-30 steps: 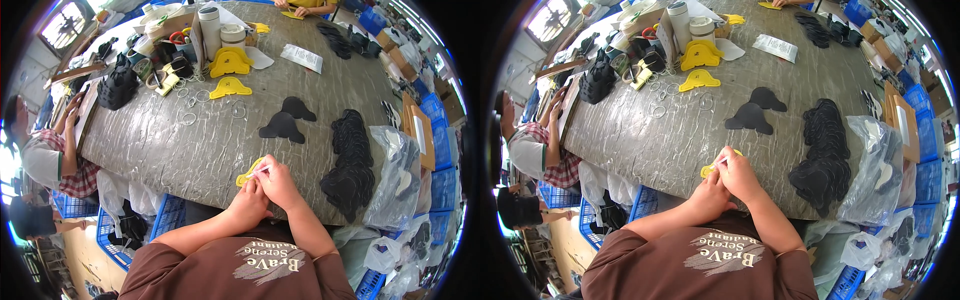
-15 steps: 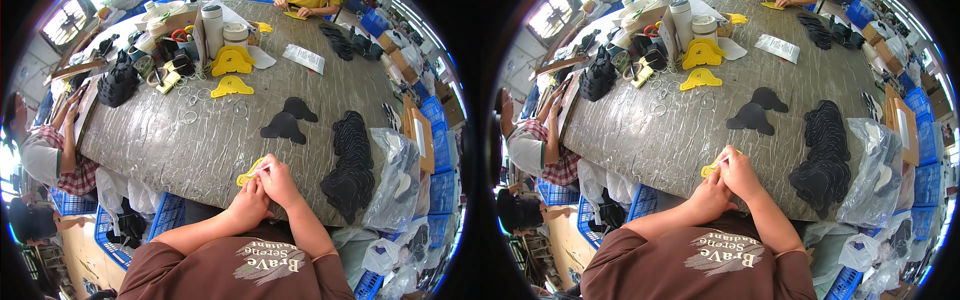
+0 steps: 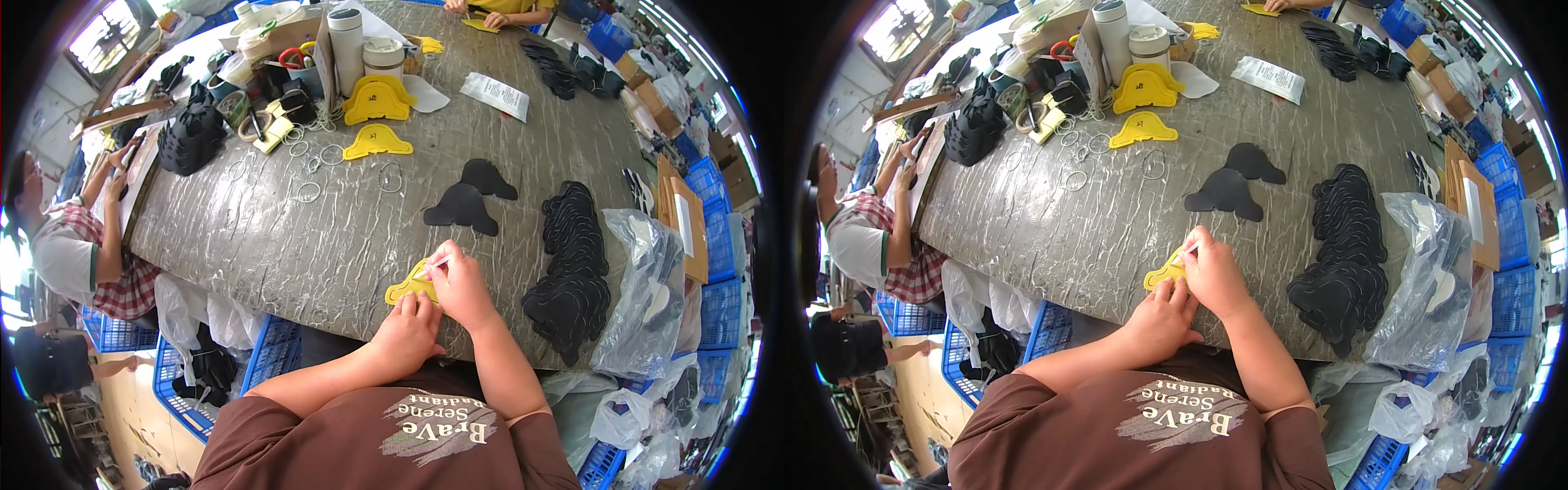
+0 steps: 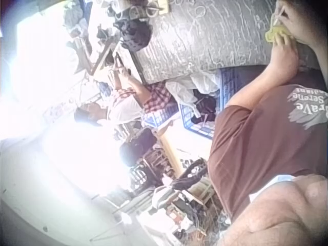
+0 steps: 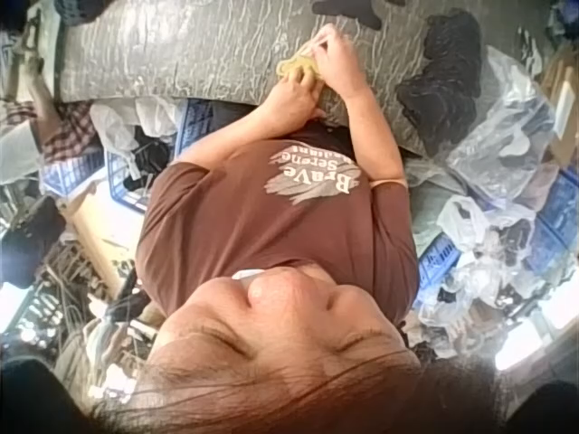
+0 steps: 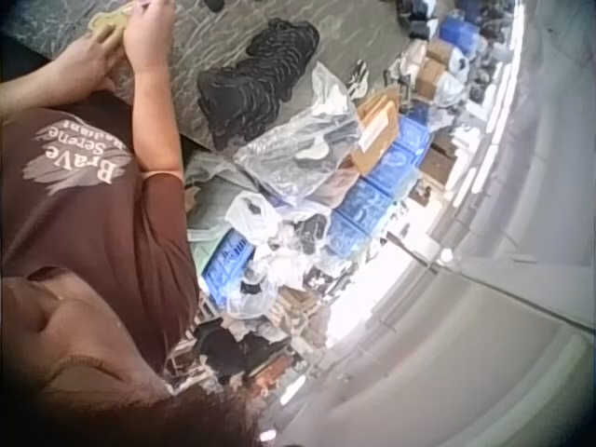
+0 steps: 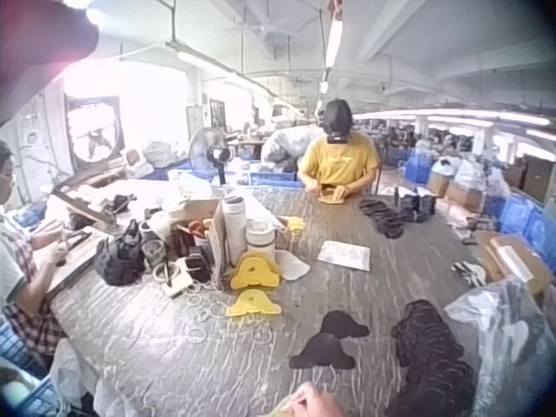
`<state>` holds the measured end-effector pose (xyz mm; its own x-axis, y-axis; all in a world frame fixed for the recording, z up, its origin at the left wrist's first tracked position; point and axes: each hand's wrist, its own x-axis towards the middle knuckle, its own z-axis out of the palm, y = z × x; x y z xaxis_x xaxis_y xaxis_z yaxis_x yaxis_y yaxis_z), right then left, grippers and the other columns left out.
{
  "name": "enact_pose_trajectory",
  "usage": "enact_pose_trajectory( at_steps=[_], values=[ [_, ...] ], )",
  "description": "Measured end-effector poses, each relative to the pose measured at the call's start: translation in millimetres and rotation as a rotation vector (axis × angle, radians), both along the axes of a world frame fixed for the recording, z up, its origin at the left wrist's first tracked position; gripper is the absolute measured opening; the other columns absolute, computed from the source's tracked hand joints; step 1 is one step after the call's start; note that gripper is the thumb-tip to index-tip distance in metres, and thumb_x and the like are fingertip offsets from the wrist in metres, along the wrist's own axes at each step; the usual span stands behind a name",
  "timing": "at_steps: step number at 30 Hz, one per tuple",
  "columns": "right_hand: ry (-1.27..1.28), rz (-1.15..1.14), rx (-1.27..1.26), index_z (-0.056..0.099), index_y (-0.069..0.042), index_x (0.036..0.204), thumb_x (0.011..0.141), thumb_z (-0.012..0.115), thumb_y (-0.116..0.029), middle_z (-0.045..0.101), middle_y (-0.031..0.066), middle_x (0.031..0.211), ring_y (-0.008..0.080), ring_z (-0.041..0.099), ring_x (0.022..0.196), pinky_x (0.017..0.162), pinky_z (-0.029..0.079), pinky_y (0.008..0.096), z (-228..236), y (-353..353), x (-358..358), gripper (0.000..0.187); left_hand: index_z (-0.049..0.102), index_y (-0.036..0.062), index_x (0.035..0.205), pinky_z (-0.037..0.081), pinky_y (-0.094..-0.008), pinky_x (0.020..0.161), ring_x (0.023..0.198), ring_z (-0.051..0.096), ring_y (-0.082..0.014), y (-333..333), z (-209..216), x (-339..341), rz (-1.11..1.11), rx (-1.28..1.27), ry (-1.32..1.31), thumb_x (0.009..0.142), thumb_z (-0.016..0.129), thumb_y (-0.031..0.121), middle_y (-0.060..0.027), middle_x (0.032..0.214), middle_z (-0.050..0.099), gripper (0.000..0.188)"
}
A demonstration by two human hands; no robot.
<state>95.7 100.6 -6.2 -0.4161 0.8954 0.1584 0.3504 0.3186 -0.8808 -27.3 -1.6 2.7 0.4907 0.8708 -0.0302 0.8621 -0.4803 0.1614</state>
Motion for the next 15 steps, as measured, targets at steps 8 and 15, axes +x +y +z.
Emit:
enact_pose_trajectory(
  at_steps=[8, 15],
  values=[
    [0.119, -0.098, -0.053, 0.048, -0.001, 0.091, 0.087, 0.059, 0.003, 0.062, 0.0178, 0.076, 0.0324, 0.066, 0.071, 0.063, 0.05, 0.0394, -6, 8, 0, 0.012, 0.051, -0.0068, 0.128, 0.046, -0.0459, 0.096, 0.115, 0.048, -0.0437, 1, 4, 0, -0.007, -0.023, 0.001, 0.081, 0.065, 0.049, -0.0309, 0.126, 0.05, 0.074],
    [0.122, -0.153, -0.004, 0.048, -0.001, 0.091, 0.088, 0.058, 0.004, 0.062, 0.0168, 0.075, 0.0296, 0.067, 0.068, 0.061, 0.051, 0.0376, -6, 10, 2, 0.011, 0.051, -0.0057, 0.13, 0.047, -0.0456, 0.096, 0.116, 0.048, -0.0432, 1, 6, 1, 0.009, -0.057, 0.007, 0.081, 0.065, 0.048, -0.0308, 0.127, 0.05, 0.074]
  ],
)
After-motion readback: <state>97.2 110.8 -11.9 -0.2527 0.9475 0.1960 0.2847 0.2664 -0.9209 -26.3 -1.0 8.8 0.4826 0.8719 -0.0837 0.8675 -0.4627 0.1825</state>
